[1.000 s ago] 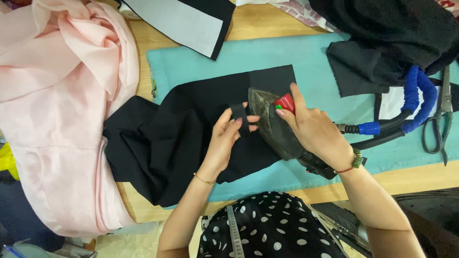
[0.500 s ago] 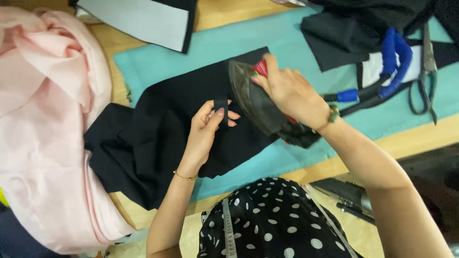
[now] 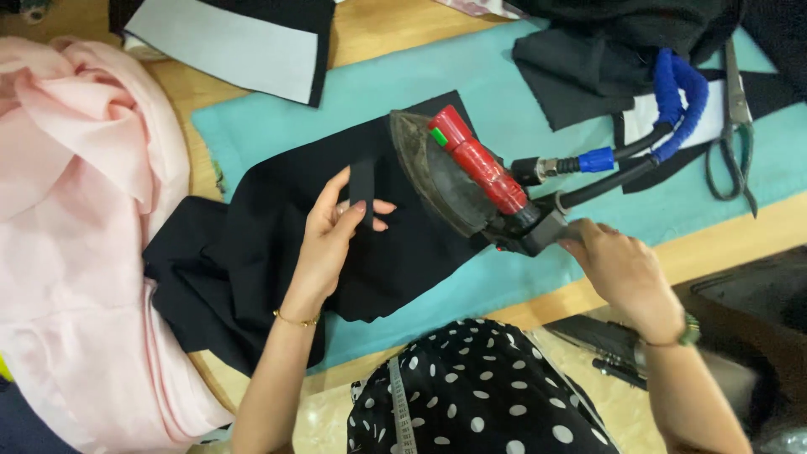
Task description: The person irons a piece of black fabric on a table using a steam iron. They then use shears to cut a strip from the fabric and trim the edges. The person continues to iron the fabric and cut additional pieces, handling the material and tools with both hands.
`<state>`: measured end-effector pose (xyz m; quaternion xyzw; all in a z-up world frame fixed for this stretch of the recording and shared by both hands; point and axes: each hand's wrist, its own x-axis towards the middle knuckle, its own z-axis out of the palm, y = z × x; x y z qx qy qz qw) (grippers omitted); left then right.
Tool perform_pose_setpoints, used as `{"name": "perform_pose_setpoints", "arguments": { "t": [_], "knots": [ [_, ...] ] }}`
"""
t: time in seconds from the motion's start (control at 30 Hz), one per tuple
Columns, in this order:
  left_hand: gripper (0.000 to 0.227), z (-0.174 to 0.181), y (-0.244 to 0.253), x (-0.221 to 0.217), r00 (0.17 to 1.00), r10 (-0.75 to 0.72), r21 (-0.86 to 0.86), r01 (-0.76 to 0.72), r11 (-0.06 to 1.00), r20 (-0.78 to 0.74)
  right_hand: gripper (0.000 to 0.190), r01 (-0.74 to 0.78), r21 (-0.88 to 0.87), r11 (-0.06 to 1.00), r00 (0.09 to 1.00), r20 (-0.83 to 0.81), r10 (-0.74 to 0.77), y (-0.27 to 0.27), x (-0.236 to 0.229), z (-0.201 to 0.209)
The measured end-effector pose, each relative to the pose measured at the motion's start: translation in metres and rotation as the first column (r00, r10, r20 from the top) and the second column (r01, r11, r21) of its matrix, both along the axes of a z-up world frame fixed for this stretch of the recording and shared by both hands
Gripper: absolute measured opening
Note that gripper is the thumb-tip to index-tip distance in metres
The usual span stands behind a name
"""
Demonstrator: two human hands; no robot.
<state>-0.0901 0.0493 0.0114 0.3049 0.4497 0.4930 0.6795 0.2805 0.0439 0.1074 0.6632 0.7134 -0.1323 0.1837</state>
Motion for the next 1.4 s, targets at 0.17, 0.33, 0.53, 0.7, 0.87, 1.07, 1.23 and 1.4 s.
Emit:
{"name": "perform_pose_setpoints", "arguments": {
  "t": [0.17, 0.33, 0.53, 0.7, 0.87, 1.07, 1.23, 1.4],
  "knots": [
    [0.047, 0.009, 0.03, -0.028, 0.991, -0.123, 0.004, 0.123, 0.992, -0.055, 0.032, -0.004, 0.184, 0.983, 0.993, -0.115, 0.025, -0.007, 0.045, -0.068],
    [0.033, 0.0, 0.075, -0.049, 0.88, -0.401, 0.058, 0.427, 0.902, -0.254, 0.027, 0.127, -0.133, 0.983, 0.992, 0.015, -0.126, 0.008, 0.037, -0.015],
    [0.031, -0.018, 0.101, -0.046, 0.848, -0.318, 0.007, 0.354, 0.935, -0.424, 0.03, 0.171, 0.044, 0.984, 0.982, -0.087, -0.167, 0.046, -0.078, 0.079],
    [0.033, -0.024, 0.097, -0.052, 0.867, -0.271, 0.049, 0.319, 0.946, -0.419, 0.079, -0.301, 0.347, 0.888, 0.696, -0.557, 0.454, 0.097, -0.126, 0.002],
    [0.036, -0.018, 0.108, -0.053, 0.835, -0.389, -0.064, 0.397, 0.916, -0.39, 0.076, -0.084, 0.101, 0.991, 0.829, -0.545, 0.126, 0.097, -0.14, 0.001],
    [0.038, -0.039, 0.128, -0.045, 0.81, -0.494, -0.037, 0.51, 0.859, -0.315, 0.075, -0.038, 0.203, 0.978, 0.869, -0.477, 0.133, 0.099, -0.134, 0.001],
    [0.029, -0.049, 0.13, -0.051, 0.426, -0.461, -0.241, 0.476, 0.846, -0.779, 0.077, -0.195, 0.405, 0.893, 0.947, -0.158, 0.278, 0.083, -0.142, 0.01],
    [0.022, -0.063, 0.123, -0.056, 0.303, -0.368, -0.243, 0.379, 0.893, -0.879, 0.068, -0.329, 0.459, 0.825, 0.752, -0.401, 0.523, 0.048, -0.173, -0.039]
  ]
}}
